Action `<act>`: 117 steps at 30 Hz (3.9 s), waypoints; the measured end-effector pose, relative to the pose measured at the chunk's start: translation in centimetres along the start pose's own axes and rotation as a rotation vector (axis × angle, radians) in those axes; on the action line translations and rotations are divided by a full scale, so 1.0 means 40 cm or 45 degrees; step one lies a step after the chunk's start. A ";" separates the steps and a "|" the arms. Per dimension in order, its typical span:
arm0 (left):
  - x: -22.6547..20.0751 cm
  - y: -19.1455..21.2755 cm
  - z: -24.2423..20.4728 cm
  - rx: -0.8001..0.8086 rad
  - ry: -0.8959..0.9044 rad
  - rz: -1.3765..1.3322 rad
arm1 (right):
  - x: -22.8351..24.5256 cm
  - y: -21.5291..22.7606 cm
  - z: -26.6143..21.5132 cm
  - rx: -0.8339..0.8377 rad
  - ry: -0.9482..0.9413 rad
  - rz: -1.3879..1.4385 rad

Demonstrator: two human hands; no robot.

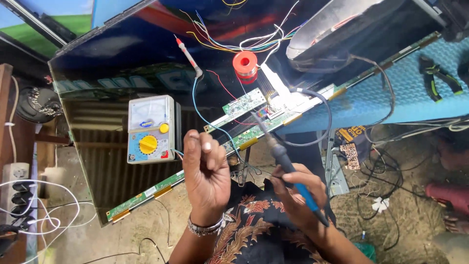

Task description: Soldering colored wires onto a circuit board during a television repair

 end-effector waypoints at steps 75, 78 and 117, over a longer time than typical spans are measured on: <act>0.011 0.007 0.073 0.241 -0.149 1.805 | -0.090 -0.041 0.197 -0.008 0.011 -0.412; 0.022 0.007 0.082 0.257 -0.140 1.822 | -0.099 -0.041 0.186 -0.017 -0.002 -0.285; 0.103 -0.007 0.160 0.398 0.073 1.579 | -0.150 -0.013 0.276 0.059 0.249 -0.487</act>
Point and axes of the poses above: each hand's wrist, its own z-axis towards the middle knuckle, its own y-axis out of the back of the hand, x = y × z, the point moved 1 cm from there along z, towards the middle knuckle, and after that the axes turned 1 degree about x, right-handed, at the moved point
